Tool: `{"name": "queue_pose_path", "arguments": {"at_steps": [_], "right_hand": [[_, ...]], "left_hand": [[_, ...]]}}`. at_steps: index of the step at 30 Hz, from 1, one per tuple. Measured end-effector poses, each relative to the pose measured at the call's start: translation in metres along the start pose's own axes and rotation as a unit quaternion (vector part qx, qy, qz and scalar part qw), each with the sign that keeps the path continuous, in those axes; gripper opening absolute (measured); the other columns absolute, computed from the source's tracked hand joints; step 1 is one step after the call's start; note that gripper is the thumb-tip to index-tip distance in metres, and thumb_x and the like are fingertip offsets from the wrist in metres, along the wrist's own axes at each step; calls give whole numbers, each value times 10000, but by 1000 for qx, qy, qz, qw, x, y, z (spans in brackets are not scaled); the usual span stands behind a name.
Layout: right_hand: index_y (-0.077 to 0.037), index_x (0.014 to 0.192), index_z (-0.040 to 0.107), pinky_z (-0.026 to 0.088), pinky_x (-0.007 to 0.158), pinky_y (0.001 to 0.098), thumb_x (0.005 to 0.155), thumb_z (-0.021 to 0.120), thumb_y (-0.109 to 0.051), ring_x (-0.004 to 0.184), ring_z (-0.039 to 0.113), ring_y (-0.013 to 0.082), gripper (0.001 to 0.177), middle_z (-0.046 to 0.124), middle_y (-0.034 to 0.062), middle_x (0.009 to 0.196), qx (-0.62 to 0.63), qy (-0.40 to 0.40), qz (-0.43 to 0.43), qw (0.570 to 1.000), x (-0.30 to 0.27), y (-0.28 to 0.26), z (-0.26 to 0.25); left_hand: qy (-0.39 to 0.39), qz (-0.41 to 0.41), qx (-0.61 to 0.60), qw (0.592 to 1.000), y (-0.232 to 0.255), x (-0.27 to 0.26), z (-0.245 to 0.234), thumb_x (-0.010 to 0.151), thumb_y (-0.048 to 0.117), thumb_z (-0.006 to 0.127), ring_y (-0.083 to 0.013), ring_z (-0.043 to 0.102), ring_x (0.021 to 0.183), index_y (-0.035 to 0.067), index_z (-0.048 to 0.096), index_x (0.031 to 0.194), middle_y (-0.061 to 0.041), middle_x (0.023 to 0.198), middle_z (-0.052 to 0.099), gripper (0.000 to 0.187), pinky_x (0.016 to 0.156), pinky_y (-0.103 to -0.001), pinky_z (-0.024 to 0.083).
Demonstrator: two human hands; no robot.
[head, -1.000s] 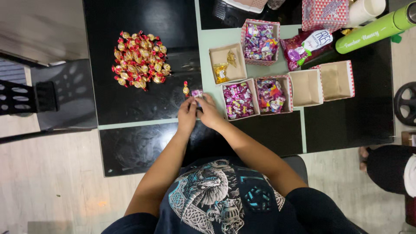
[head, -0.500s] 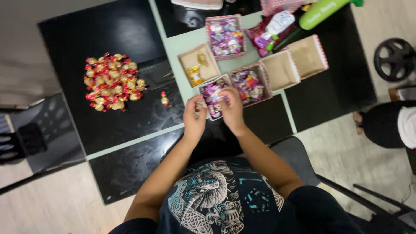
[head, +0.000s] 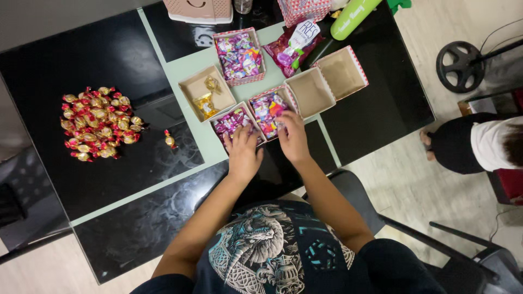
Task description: The person sorts wrapped candies and places them into small paper boxes on the table by hand.
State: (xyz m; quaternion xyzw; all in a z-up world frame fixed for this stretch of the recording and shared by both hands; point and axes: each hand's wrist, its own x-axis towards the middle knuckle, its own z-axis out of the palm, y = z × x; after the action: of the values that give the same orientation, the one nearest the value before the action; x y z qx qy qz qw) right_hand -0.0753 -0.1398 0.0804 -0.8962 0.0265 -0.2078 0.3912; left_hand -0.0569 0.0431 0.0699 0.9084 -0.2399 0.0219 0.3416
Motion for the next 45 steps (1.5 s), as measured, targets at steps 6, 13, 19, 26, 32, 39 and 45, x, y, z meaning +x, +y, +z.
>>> {"name": "queue_pose_path", "arguments": {"at_steps": [6, 13, 19, 26, 32, 39, 45], "right_hand": [[-54, 1026, 686, 447, 946, 467, 874, 678, -52, 1069, 598, 330, 151, 658, 119, 1078, -52, -93, -89, 990, -9, 16, -9], [-93, 913, 692, 421, 985, 470, 794, 675, -23, 1048, 591, 301, 140, 652, 64, 1034, -97, -134, -167, 972, -6, 22, -12], [-96, 941, 688, 418, 984, 460, 813, 687, -40, 1071, 590, 302, 139, 641, 70, 1056, -67, -173, -176, 967, 3, 20, -18], [-26, 1258, 616, 448, 1081, 456, 871, 748, -85, 1237, 555, 387, 413, 573, 197, 1279, 47, -74, -106, 990, 59, 16, -8], [-29, 1427, 519, 436, 1100, 442, 846, 780, -79, 1285, 528, 410, 640, 523, 225, 1367, 25, -132, -93, 987, 148, 37, 27], [-109, 1484, 418, 358, 1132, 471, 626, 896, -40, 1386, 360, 513, 984, 297, 337, 1538, -79, -256, -65, 961, 224, 64, 90], [-238, 1537, 327, 379, 1132, 464, 603, 919, -69, 1393, 369, 494, 1119, 252, 311, 1557, -209, -364, 33, 907, 243, 62, 116]], "left_hand": [[-8, 10, 75, 997, -5, 0, 23, 814, 77, 701, -340, 450, 1350, 133, 717, 1126, -69, 1352, 567, 317, 1142, -738, 210], [-8, -7, 76, 997, -16, -14, 32, 785, 53, 679, -329, 489, 1308, 119, 745, 1008, -49, 1249, 626, 242, 1158, -722, 231], [-1, -5, 47, 999, -19, -22, 27, 792, 26, 670, -327, 499, 1341, 110, 747, 1041, -59, 1263, 628, 274, 1162, -677, 298], [78, 1, -42, 996, 9, 9, -22, 710, 163, 779, -374, 500, 1233, 30, 622, 1128, -172, 1224, 602, 466, 1113, -652, 260], [179, -40, -37, 982, -21, 77, -22, 833, 140, 771, -360, 536, 1200, 65, 605, 1238, -136, 1238, 623, 444, 1062, -508, 390], [146, -94, 20, 985, -60, 163, -3, 776, 188, 785, -391, 561, 1143, 32, 599, 1309, -169, 1253, 636, 585, 977, -524, 407], [-31, -170, 155, 973, -80, 208, 20, 779, 301, 780, -350, 621, 1096, 82, 698, 1081, -134, 1111, 702, 382, 982, -517, 424]]}}
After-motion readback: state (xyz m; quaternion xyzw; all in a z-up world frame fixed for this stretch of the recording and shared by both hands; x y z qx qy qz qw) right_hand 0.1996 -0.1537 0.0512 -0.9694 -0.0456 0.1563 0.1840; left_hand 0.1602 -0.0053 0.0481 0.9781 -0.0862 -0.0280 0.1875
